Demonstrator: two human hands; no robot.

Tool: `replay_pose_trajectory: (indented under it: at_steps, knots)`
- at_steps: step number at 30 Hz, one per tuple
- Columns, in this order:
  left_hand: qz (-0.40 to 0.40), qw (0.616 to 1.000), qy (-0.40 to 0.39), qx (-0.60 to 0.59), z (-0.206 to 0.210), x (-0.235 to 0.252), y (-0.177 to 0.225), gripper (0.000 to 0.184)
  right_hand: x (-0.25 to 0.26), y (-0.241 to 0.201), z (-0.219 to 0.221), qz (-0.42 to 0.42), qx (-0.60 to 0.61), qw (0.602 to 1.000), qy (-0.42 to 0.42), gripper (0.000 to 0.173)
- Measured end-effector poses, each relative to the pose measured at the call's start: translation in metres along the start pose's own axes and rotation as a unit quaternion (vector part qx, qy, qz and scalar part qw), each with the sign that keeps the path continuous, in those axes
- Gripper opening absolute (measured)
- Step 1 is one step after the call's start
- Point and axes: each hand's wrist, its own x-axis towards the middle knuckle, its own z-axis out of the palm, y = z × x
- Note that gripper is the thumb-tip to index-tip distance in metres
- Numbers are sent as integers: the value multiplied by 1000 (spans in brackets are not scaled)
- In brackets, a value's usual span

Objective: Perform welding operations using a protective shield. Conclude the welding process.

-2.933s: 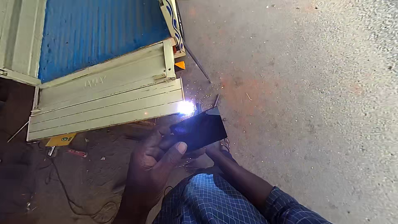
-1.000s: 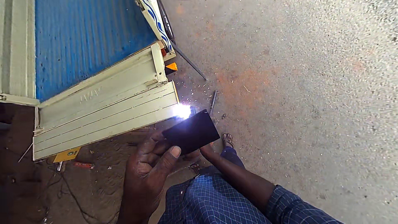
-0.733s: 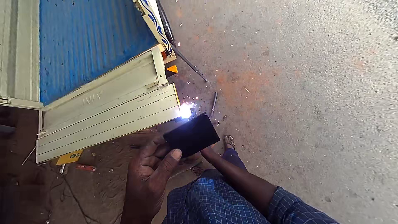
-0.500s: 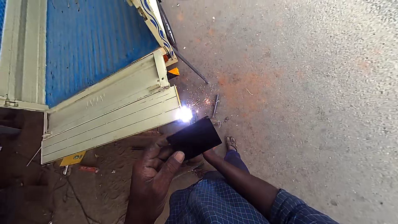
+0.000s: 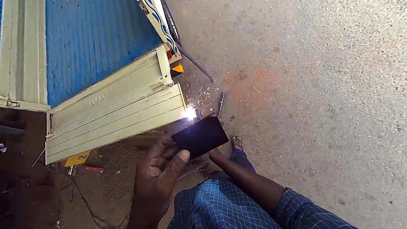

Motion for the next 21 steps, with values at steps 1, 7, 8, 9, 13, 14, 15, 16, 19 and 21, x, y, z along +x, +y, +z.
replay_pose_trajectory:
  at_steps: [1, 7, 8, 9, 13, 14, 15, 16, 19, 21]
  knots:
    - [0, 1000, -1, 3, 0, 0, 0, 34, 20, 26, 11, -40, -7, 999, 11, 51]
    - [3, 1000, -5, -2, 1, 3, -1, 35, 52, 56, 25, -79, -10, 996, 39, 51]
    - [6, 1000, -6, -2, 2, 3, -2, 36, 63, 72, 33, -99, -11, 993, 59, 51]
    - [9, 1000, -8, -2, 2, 3, -3, 35, 74, 85, 39, -124, -7, 990, 71, 52]
    - [7, 1000, -16, -8, 4, 5, -4, 34, 90, 98, 43, -141, -9, 988, 68, 56]
    - [6, 1000, -15, -4, 4, 5, -4, 33, 90, 98, 42, -141, -12, 988, 66, 56]
    - [5, 1000, -15, -4, 4, 5, -4, 33, 89, 97, 42, -141, -18, 988, 64, 57]
    - [5, 1000, -14, -6, 5, 5, -4, 33, 88, 96, 41, -138, -19, 988, 63, 58]
    - [3, 1000, 15, -24, 5, 4, -5, 36, 78, 92, 39, -128, -15, 989, 71, 54]
    - [-5, 997, 64, -33, 3, 4, -3, 36, 74, 93, 40, -151, -22, 983, 106, 52]
